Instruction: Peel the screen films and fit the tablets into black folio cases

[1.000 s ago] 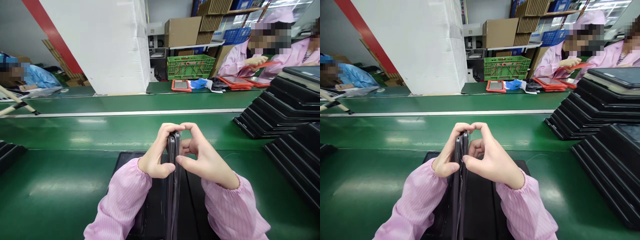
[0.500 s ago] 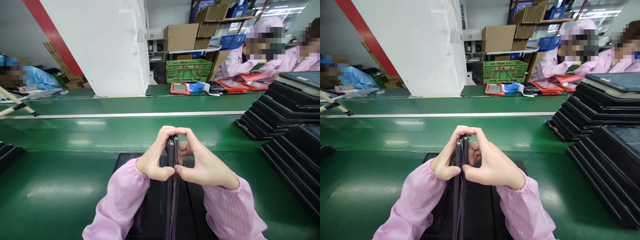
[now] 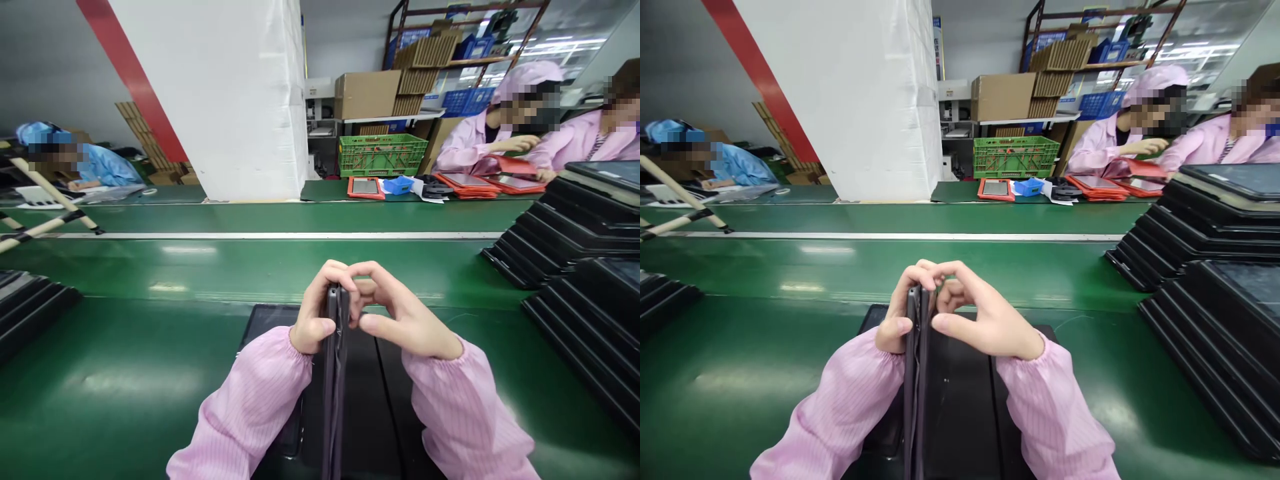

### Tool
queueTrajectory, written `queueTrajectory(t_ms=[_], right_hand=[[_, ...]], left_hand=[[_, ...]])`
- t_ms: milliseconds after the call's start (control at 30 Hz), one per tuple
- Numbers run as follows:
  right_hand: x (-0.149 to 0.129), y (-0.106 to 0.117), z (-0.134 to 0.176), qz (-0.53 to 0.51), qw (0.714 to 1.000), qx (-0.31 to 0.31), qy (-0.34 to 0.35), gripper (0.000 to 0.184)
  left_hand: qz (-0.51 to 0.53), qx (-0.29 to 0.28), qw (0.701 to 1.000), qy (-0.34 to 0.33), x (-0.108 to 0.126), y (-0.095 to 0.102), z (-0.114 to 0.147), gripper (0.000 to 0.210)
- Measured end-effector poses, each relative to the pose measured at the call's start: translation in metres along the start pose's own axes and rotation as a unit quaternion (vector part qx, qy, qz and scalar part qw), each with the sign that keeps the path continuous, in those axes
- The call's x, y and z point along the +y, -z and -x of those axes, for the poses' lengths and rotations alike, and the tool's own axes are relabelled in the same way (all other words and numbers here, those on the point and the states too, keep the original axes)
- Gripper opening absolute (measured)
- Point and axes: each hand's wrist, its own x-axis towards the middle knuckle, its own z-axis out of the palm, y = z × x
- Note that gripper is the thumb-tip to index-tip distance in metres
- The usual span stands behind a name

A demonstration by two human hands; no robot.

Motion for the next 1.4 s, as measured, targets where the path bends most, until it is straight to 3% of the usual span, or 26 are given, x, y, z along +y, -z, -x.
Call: queueTrajectory(t_ms=[33,100,167,267,333,400,500,567,633,667,800,933,1033,1200,1400], right_hand=[[0.007,0.001,-0.002,-0.028,0.999,0.015,0.003,0.048],[0.029,-0.003,-0.005,-0.054,0.992,0.112,-0.012,0.062],[0.059,-0.016,-0.005,-0.060,0.979,0.184,-0.068,0.073],[0.104,-0.050,-0.001,-0.135,0.969,0.111,-0.174,0.076],[0.125,-0.074,0.003,-0.150,0.961,0.106,-0.207,0.073],[0.135,-0.089,0.005,-0.143,0.953,0.145,-0.224,0.079],[0.130,-0.087,0.005,-0.111,0.937,0.218,-0.251,0.083],[0.118,-0.074,0.007,-0.079,0.925,0.254,-0.273,0.073],[0.104,-0.058,0.011,-0.044,0.915,0.276,-0.290,0.060],[0.098,-0.051,0.014,-0.021,0.913,0.282,-0.294,0.054],[0.084,-0.036,0.032,0.058,0.907,0.335,-0.246,0.048],[0.088,-0.026,0.052,0.210,0.855,0.442,-0.169,0.030],[0.097,-0.020,0.064,0.295,0.837,0.421,-0.186,0.027],[0.103,-0.017,0.075,0.282,0.835,0.390,-0.267,0.037],[0.081,-0.026,0.073,0.400,0.804,0.377,-0.226,0.025]], left_hand=[[0.003,0.013,1.000,-0.013,0.003,0.003,0.001,0.044],[-0.013,0.047,0.998,-0.039,0.009,0.011,0.003,0.046],[-0.030,0.075,0.995,-0.053,0.013,0.020,0.005,0.047],[-0.035,0.100,0.992,-0.062,0.018,0.029,0.007,0.049],[-0.025,0.135,0.989,-0.059,0.021,0.034,0.011,0.056],[-0.008,0.190,0.982,-0.024,0.026,0.041,0.021,0.062],[0.018,0.243,0.960,0.135,0.033,0.057,0.055,0.056],[0.020,0.181,0.941,0.287,0.033,0.068,0.083,0.061],[-0.002,0.090,0.925,0.370,0.028,0.074,0.107,0.065],[-0.019,0.074,0.919,0.386,0.024,0.075,0.115,0.066],[-0.014,0.057,0.903,0.425,0.011,0.068,0.124,0.066],[0.018,0.062,0.881,0.469,0.002,0.064,0.125,0.071],[0.011,0.039,0.869,0.494,-0.004,0.067,0.129,0.072],[0.003,-0.021,0.861,0.508,-0.008,0.070,0.130,0.063],[-0.026,-0.023,0.854,0.519,-0.006,0.071,0.129,0.061]])
